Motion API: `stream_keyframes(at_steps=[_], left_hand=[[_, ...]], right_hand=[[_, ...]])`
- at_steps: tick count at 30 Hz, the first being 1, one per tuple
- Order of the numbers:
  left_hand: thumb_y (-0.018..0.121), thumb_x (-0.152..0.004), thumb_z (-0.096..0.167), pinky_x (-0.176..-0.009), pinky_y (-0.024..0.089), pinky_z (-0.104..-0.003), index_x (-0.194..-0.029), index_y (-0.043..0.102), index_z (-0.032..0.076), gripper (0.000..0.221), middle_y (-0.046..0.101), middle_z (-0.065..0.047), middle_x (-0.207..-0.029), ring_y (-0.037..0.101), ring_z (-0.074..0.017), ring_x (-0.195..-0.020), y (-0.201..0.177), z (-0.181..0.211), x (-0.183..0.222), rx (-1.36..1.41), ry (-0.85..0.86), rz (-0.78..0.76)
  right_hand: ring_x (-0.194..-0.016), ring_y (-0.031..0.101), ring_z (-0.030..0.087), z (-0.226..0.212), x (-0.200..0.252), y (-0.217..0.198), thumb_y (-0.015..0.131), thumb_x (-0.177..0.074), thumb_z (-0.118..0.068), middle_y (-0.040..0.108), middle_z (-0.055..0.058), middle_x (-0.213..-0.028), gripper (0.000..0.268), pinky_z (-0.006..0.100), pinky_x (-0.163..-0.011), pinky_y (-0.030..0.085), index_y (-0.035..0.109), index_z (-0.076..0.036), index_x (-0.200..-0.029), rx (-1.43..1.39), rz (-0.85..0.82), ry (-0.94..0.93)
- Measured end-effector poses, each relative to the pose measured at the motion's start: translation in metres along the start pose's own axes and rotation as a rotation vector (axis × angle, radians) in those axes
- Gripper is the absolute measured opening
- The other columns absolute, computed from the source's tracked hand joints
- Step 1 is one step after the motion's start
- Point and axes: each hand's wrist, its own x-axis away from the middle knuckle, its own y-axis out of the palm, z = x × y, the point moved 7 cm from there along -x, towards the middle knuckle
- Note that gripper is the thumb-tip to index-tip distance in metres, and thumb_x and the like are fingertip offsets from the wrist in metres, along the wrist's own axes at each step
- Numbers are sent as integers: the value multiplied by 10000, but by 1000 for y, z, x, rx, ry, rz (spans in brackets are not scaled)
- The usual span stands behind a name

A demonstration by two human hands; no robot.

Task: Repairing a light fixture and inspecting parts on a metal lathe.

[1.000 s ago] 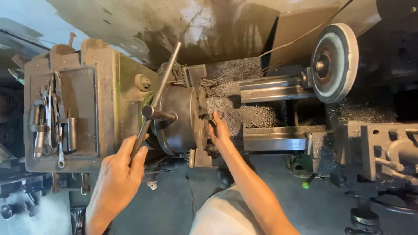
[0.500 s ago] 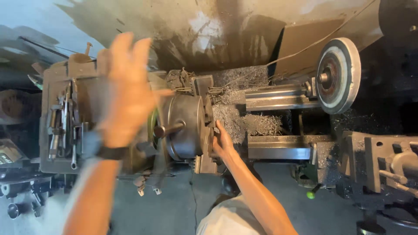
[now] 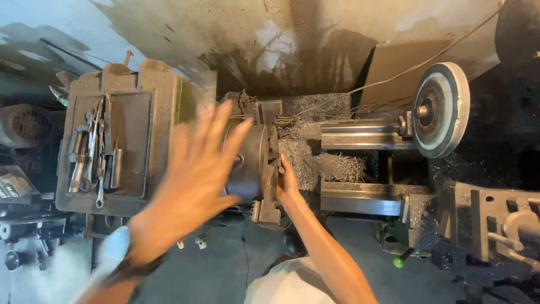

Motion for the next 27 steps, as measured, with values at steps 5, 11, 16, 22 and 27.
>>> stream_keyframes(at_steps=[5,11,16,22,27], left_hand=[[921,-736,279,-1174,255,-664,-1613,298,63,1097,224,-286,-1640,196,-482,-1536,5,-48,-22,20,-79,186],[896,-595,259,-1133,236,-706,-1606,229,60,1227,179,-305,-1629,172,-510,-1515,-4,-27,12,119,74,199],[865,-695,108,-1203,238,-654,-1620,171,79,1157,133,-297,-1640,137,-493,-1526,-2,-64,-22,153,-185,274],[900,-555,147,-1117,179,-720,-1590,216,83,1243,196,-280,-1624,114,-458,-1525,-6,-41,12,151,127,148],[861,-788,105,-1324,270,-599,-1623,207,46,1063,223,-247,-1663,175,-442,-1596,6,-34,-41,195,157,493]], right_hand=[[-924,710,278,1,17,25,620,-900,-564,723,164,-1070,638,396,-820,594,637,-15,-1225,-51,53,40],[-818,712,231,-7,-6,10,628,-907,-548,743,103,-958,544,369,-742,595,691,-54,-1127,44,30,-38],[-788,711,228,-9,6,27,620,-904,-535,742,102,-930,496,365,-704,591,709,-78,-1076,66,20,-76],[-741,704,201,-15,2,19,593,-906,-494,732,71,-882,438,347,-646,591,702,-93,-1045,112,114,-128],[-684,658,177,-16,-8,6,613,-938,-526,696,59,-835,443,319,-567,536,700,-105,-1045,225,73,-200]])
